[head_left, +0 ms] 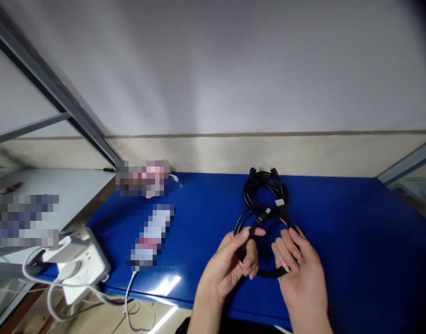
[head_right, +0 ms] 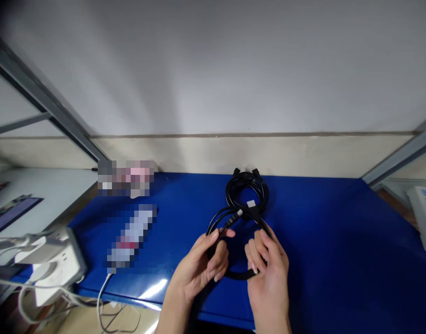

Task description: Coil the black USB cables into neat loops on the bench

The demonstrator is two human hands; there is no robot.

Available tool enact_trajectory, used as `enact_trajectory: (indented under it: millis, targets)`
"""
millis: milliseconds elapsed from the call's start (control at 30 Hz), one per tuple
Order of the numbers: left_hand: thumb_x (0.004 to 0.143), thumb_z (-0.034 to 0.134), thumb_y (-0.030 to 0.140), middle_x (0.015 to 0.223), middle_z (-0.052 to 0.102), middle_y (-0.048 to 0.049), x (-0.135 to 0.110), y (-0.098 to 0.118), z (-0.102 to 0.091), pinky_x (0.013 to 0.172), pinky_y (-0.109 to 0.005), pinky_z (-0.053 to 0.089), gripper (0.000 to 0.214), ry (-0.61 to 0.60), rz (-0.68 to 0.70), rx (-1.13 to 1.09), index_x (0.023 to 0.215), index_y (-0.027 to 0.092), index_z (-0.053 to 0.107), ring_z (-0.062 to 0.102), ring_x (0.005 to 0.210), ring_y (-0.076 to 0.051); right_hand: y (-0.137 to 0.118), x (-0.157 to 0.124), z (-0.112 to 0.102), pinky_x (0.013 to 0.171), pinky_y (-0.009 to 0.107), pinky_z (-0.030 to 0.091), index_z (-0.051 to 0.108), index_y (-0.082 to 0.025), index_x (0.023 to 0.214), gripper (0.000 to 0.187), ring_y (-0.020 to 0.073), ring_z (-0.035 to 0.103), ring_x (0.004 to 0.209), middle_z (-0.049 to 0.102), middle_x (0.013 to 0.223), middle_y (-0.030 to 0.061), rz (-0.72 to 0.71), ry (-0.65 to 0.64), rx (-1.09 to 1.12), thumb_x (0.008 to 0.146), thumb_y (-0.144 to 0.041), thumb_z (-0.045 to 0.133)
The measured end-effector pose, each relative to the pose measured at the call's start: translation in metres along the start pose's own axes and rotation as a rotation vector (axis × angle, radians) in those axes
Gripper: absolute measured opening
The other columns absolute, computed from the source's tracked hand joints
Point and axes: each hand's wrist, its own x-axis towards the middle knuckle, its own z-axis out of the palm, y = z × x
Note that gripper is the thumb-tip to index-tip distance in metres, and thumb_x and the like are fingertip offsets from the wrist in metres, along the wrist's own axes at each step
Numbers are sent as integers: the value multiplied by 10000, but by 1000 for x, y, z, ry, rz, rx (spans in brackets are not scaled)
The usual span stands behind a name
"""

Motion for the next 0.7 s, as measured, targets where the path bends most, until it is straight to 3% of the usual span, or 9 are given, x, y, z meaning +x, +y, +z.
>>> enact_trajectory:
  millis: [100,233,367,500,600,700]
  targets:
    - [988,762,521,468,561,24,1,-3,5,465,-221,475,423,99,45,112,916,106,721,461,382,-94,-6,-3,-1,436,203,265,432,-216,668,472,39,163,458,266,575,-129,-29,-48,-29,794,-252,885]
    - [956,765,576,547,692,-51,3,-5,12,448,-222,473,454,238,76,251,920,137,656,594,402,-141,-9,-10,2,445,229,212,512,-216,692,401,41,183,446,263,551,-129,-80,-131,-73,797,-282,893]
    - [933,781,557,594,687,-8,5,-4,19,420,-214,441,438,362,170,199,978,143,645,525,365,-102,-7,-12,5,455,230,199,627,-207,795,303,36,202,452,285,573,-131,-101,-125,-124,794,-309,912]
    - [885,829,454,578,609,38,0,2,22,454,-224,459,386,294,138,50,1007,107,708,457,384,-76,-6,-8,5,450,224,227,606,-214,791,310,41,193,465,276,598,-131,-86,-85,-111,819,-329,892]
    - [887,776,382,611,647,2,-4,6,19,554,-256,524,369,226,109,10,1100,82,753,587,478,-127,-6,-3,3,437,224,230,475,-228,701,430,48,156,472,261,602,-130,-76,-75,-69,809,-328,879]
    - [922,765,353,736,742,-59,-3,6,16,688,-272,571,391,216,119,131,1195,73,752,709,629,-168,-8,1,2,432,223,236,412,-236,683,492,51,131,476,255,594,-134,-67,-59,-45,795,-333,881]
